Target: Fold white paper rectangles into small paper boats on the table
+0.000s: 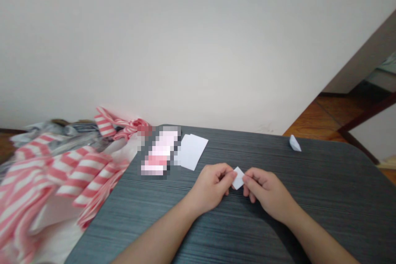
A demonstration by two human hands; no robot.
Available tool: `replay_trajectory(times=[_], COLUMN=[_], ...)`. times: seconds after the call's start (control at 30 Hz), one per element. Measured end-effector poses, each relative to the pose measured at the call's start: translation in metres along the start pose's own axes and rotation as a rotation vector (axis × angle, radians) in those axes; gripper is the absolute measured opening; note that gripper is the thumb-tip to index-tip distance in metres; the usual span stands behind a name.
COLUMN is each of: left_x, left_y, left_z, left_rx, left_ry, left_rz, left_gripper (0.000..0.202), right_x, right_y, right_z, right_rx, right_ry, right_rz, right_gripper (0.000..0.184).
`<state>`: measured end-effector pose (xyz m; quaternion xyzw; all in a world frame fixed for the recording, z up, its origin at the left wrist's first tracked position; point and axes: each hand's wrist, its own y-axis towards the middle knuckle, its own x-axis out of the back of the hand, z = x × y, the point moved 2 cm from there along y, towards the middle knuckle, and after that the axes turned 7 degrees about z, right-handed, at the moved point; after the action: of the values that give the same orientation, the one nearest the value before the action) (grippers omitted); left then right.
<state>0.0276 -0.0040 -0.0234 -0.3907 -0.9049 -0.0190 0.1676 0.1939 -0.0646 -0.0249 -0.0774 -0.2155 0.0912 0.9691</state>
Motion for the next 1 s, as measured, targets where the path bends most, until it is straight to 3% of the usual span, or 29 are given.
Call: replay_trajectory(times=[0.43, 1.0], left_x=[-0.0009, 0.0018], left_y=[0.0002, -0.0008], left_z=[0.0030, -0.0039], left_rx=[-0.017, -0.002], left_ry=[-0.062, 0.015], left_rz=[0.084, 0.079], left_gripper=[0.031, 0.038], right_x=[-0.0007, -0.0025], right_y=[-0.0017, -0.0017], right_z=[0.0042, 0.0036], right_rx=[0.041, 0.067], right_ry=[-0.052, -0.059], right_rz=[0.046, 0.010], right_gripper=[0.030, 0.029])
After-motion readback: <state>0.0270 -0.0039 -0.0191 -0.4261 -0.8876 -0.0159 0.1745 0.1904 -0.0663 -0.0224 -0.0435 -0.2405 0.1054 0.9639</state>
